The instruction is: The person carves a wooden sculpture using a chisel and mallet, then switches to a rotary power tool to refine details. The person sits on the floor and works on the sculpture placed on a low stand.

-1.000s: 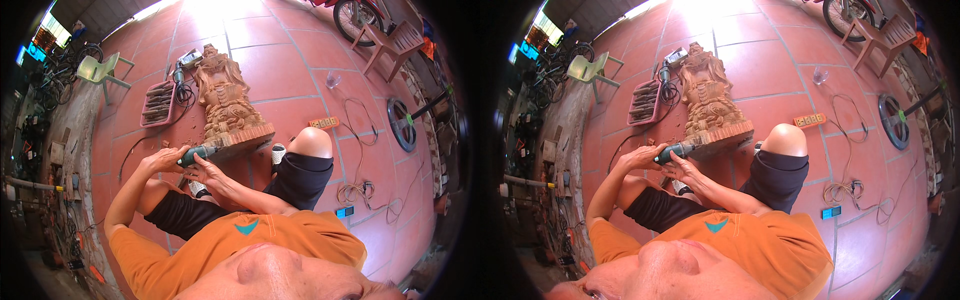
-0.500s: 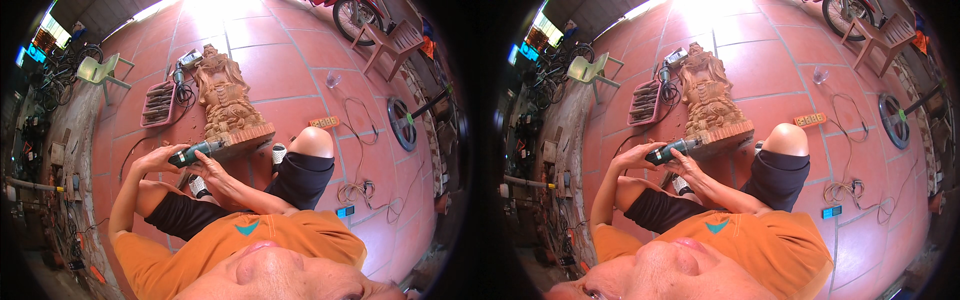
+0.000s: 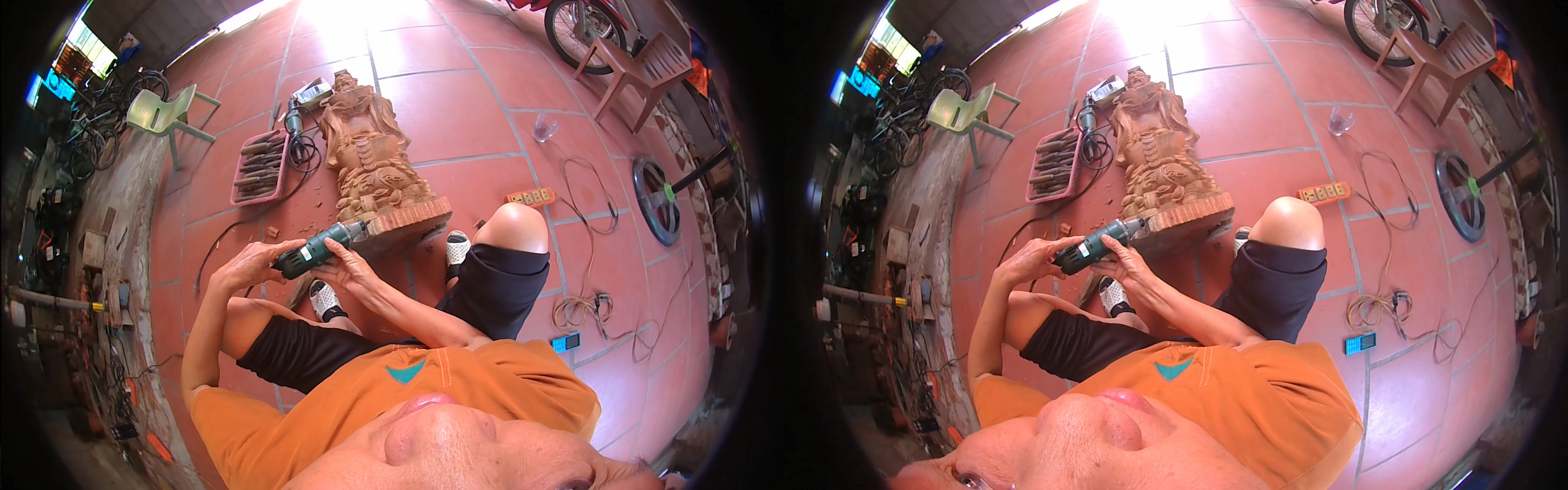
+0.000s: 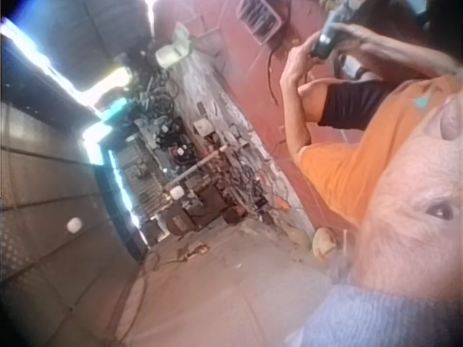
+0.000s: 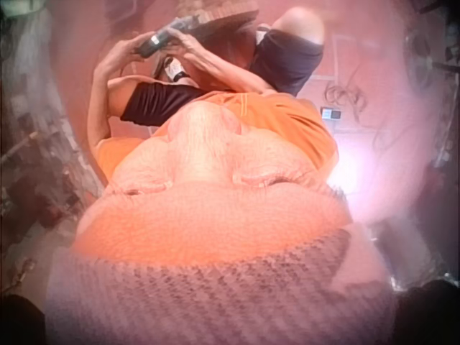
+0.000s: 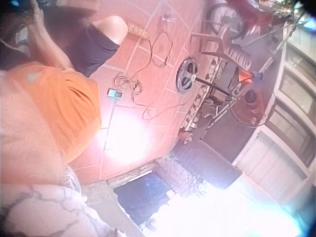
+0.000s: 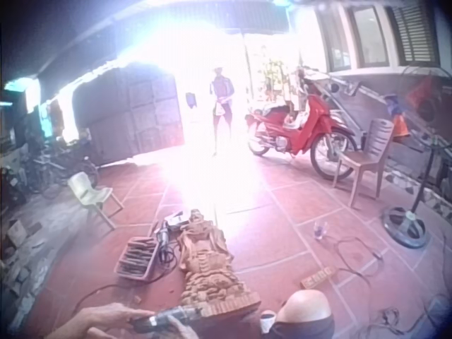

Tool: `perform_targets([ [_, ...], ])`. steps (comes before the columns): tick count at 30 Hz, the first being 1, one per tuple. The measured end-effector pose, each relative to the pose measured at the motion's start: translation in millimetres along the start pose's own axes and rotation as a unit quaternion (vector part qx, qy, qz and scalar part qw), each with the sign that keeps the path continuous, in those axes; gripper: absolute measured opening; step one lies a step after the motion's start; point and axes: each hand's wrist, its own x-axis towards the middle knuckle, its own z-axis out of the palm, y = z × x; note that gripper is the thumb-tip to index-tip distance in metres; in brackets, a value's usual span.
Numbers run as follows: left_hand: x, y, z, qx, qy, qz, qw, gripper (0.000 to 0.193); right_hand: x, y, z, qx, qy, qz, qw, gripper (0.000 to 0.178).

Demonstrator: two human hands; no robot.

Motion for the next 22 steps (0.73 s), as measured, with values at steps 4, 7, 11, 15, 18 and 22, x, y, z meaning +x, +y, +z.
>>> perform_targets([
  [4,-1,5,3,0.052,0.005,-0.012,0.999,0.098,1,0,-2,-0.001,0.008,-0.001,1.000,0.051],
  [7,-2,2,9,0.107,0.019,-0.011,0.994,0.097,0,-2,-1,-0.011,0.020,-0.002,1.000,0.052],
  [11,-1,-3,13,0.125,0.030,-0.004,0.992,0.095,0,-3,-2,-0.024,0.017,-0.001,1.000,0.051],
  [15,0,-11,19,0.139,0.034,0.031,0.989,0.089,-1,-2,-1,-0.045,0.023,0.000,0.999,0.051],
  [18,1,-13,23,0.143,0.028,0.025,0.989,0.084,1,0,0,-0.070,0.025,-0.011,0.997,0.052],
  [22,2,-3,15,0.136,-0.012,-0.037,0.990,0.084,6,1,-4,-0.071,-0.001,-0.034,0.997,0.059],
])
